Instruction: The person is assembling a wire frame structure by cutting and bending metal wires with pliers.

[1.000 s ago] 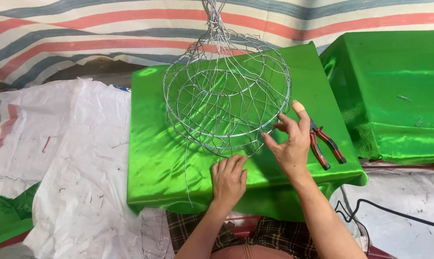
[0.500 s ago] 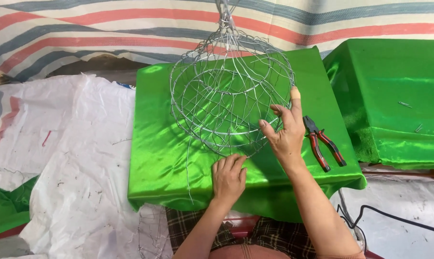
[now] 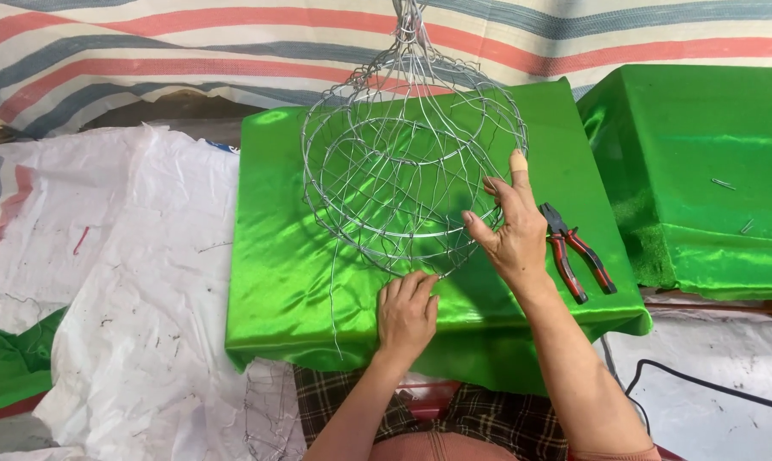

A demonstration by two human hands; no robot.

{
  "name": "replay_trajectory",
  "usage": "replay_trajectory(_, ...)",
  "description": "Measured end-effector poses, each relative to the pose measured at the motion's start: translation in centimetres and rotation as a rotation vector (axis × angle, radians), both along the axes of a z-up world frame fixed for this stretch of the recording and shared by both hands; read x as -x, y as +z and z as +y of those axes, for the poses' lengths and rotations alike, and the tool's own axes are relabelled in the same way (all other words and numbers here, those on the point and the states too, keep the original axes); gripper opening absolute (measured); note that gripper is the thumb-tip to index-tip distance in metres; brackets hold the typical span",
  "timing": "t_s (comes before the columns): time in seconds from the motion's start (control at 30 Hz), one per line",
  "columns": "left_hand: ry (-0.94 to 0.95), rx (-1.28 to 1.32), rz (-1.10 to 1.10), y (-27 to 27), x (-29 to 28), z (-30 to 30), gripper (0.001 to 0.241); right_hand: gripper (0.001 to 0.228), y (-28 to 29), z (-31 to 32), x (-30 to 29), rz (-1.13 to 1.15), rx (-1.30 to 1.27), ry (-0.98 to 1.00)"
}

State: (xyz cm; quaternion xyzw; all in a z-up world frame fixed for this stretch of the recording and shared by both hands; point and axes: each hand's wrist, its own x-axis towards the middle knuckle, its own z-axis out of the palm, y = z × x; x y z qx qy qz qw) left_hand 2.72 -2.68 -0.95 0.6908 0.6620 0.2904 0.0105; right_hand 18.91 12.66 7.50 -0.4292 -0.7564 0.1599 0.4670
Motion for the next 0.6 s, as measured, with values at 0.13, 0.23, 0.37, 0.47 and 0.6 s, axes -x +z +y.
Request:
replay_trajectory(0.13,-0.007,0.001,0.015,0.7,-0.1,0.0,0.036,0.059,1.4,-0.4,-0.1,-0.015,0.031,0.028)
replay_trajectory(0.23,0.01,0.014,0.002,0.8,-0.2,0.2,0.035,0.065,2.6,-1.8,0.2,-0.122,0.018,-0.005)
replay_trajectory(0.37,0.107,0.0,-0.031,0.9,0.0,0.6,0.069,0.064,-2.9,-4.6,-0.6,0.039,-0.172,-0.139)
replay_trajectory(0.47,0.122,0.019,-0.039,2.2,0.1,0.8,0.076,0.062,-5.0,-7.6,1.0,0.078,-0.135,-0.178)
replay_trajectory(0.6,0.115,0.058,-0.027,1.3,-0.2,0.3,0.08,0.078,-6.5,-8.7,3.2,-0.015,-0.045,-0.28)
